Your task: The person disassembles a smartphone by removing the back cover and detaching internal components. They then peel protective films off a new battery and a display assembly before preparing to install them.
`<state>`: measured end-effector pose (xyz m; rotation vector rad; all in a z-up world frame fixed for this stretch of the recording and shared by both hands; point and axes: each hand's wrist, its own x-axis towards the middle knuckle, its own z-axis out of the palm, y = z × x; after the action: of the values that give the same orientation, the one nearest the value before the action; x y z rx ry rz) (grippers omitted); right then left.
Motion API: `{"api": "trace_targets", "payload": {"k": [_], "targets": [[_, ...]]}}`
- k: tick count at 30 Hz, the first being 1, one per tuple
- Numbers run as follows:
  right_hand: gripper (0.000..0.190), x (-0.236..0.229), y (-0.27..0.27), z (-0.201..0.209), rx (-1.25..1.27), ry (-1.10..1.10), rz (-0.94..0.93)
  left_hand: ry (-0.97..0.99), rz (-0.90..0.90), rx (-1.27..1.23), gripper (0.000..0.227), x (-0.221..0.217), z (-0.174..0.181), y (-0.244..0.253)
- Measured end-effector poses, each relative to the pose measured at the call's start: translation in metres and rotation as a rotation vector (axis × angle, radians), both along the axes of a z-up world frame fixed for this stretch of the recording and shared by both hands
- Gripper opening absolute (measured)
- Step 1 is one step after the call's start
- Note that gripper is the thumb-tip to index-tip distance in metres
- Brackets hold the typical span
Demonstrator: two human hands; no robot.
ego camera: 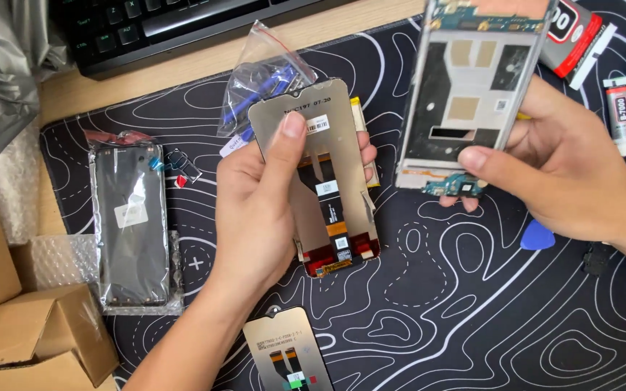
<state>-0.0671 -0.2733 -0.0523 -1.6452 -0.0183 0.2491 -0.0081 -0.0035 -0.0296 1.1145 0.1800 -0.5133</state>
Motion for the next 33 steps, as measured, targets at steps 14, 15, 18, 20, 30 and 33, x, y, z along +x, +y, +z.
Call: {"api": "trace_targets", "payload": {"k": [14, 15, 18, 20, 30, 33], "targets": [[0.06, -0.017, -0.004, -0.003, -0.256, 0.119, 0.225, -0.402, -0.277, 0.86, 0.021, 0.023, 0.012, 0.041], [0.058, -0.017, -0.005, -0.003, -0.254, 0.122, 0.237, -0.421, -0.286, 1.007, 0.016, 0.026, 0.016, 0.044], [0.047, -0.011, 0.002, 0.005, -0.019, -0.055, 0.346, -0.319, -0.385, 1.325, 0.019, 0.031, 0.035, 0.043], [0.036, -0.017, -0.007, -0.002, -0.067, -0.041, 0.361, -0.411, -0.443, 1.388, 0.02, 0.029, 0.032, 0.051], [0.041, -0.033, -0.021, -0.022, -0.262, -0.036, 0.444, -1.068, -0.617, 1.112, 0.039, 0.009, 0.047, 0.056], [0.041, -0.033, -0.023, -0.025, -0.291, 0.002, 0.469, -0.717, -0.52, 0.79, 0.04, 0.002, 0.061, 0.041]]}}
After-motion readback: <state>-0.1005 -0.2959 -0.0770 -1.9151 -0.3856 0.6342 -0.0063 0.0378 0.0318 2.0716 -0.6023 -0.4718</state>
